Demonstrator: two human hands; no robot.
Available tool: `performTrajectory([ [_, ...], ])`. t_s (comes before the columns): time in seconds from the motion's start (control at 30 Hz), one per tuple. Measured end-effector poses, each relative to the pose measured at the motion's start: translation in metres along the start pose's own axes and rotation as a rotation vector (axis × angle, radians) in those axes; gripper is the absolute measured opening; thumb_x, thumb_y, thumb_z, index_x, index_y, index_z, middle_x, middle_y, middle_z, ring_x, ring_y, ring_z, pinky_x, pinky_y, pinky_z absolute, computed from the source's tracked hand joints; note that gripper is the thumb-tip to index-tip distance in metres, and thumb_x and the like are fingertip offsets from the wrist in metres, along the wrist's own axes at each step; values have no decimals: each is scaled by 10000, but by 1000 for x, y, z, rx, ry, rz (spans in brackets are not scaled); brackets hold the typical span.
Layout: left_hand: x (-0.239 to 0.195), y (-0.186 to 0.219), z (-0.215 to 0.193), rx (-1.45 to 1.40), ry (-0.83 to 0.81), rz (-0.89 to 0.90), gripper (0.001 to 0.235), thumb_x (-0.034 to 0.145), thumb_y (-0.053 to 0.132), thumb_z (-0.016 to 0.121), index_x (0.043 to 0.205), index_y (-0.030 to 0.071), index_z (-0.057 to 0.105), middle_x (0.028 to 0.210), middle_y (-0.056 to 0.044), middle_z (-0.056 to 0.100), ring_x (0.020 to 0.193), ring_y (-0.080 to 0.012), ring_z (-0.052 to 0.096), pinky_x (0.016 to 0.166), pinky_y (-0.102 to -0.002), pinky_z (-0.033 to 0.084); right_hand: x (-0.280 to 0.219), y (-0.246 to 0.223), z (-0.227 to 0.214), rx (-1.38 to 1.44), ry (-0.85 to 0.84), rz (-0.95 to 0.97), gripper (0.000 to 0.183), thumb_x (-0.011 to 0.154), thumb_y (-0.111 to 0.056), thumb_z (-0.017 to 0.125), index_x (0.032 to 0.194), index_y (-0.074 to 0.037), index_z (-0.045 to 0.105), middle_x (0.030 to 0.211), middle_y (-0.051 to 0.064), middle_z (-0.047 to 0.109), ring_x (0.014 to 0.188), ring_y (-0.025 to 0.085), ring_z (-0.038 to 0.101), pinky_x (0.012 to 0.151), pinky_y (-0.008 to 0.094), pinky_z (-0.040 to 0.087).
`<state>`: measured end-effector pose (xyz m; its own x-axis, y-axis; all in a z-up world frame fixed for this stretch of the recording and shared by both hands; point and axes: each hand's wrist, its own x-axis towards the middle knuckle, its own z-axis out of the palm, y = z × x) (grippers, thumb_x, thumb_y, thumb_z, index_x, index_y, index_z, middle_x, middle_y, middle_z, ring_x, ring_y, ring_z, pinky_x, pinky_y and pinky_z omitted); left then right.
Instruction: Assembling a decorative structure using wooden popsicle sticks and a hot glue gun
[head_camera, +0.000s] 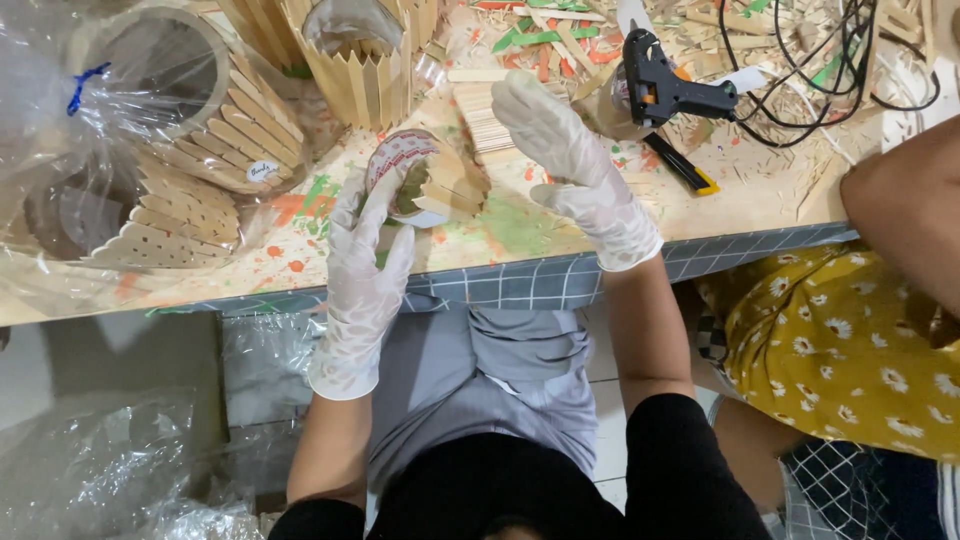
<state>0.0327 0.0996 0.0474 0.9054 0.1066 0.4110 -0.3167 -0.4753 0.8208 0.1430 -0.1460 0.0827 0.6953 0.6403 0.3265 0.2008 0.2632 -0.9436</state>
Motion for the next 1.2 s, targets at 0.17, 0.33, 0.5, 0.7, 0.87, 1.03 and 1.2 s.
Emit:
performTrajectory([
  [0.17, -5, -4, 2, 28, -2, -63, 602, 888, -14, 651, 1462, 105, 516, 1546, -242, 402, 1397, -377, 472, 1148, -411, 408, -17, -17, 13, -24, 81, -14, 893, 855, -131, 707, 1626, -74, 261, 1690, 147, 338, 1610, 284, 333, 1376, 412, 253],
  [0.33, -11, -17, 5, -53, 94, 40, 524, 976, -11, 686, 1472, 107, 567, 1552, -190, 373, 1489, -321, 374, 1240, -426, 323, -22, 31, -52, 126, 131, 118, 703, 929, 23, 629, 1567, 37, 334, 1538, 194, 495, 1455, 263, 456, 1243, 354, 366],
  [0.5, -23, -28, 3, -29, 167, 107, 576, 967, -43, 717, 1497, 106, 548, 1621, -174, 293, 1519, -281, 322, 1239, -410, 316, -92, 23, -19, -27, 512, -369, 697, 809, -352, 778, 1307, 99, 589, 1347, 214, 642, 1264, 273, 667, 1142, 359, 561],
  [0.7, -31, -17, 6, 50, 441, 340, 378, 1012, 13, 599, 1373, -91, 562, 1394, -230, 506, 1364, -337, 489, 1151, -470, 460, -133, 32, 12, -393, 864, -512, 256, 884, 2, 618, 1134, -34, 654, 931, 179, 630, 907, 275, 538, 902, 393, 503],
  [0.87, -99, -48, 53, 94, 526, 235, 367, 962, 72, 629, 1293, -88, 620, 1279, -205, 618, 1236, -354, 546, 1117, -457, 443, -140, 50, 23, -1186, 902, -413, 246, 845, -31, 794, 1089, -44, 764, 1049, 107, 688, 1019, 278, 599, 974, 392, 519],
  [1.03, -134, -19, 79, -35, 311, 212, 284, 964, 66, 610, 1231, -1, 681, 1222, -145, 688, 1140, -333, 644, 1004, -430, 505, -118, 17, 38, -1324, 818, -423, 229, 838, -33, 827, 1061, -39, 775, 991, 103, 660, 971, 282, 595, 957, 396, 536],
  [1.2, -140, -7, 87, -137, 159, 202, 294, 965, 42, 603, 1249, 15, 670, 1244, -123, 702, 1151, -301, 659, 983, -405, 538, -129, 28, 40, -1183, 793, -388, 207, 910, -88, 762, 1109, -29, 767, 1001, 95, 654, 981, 259, 594, 983, 379, 519],
])
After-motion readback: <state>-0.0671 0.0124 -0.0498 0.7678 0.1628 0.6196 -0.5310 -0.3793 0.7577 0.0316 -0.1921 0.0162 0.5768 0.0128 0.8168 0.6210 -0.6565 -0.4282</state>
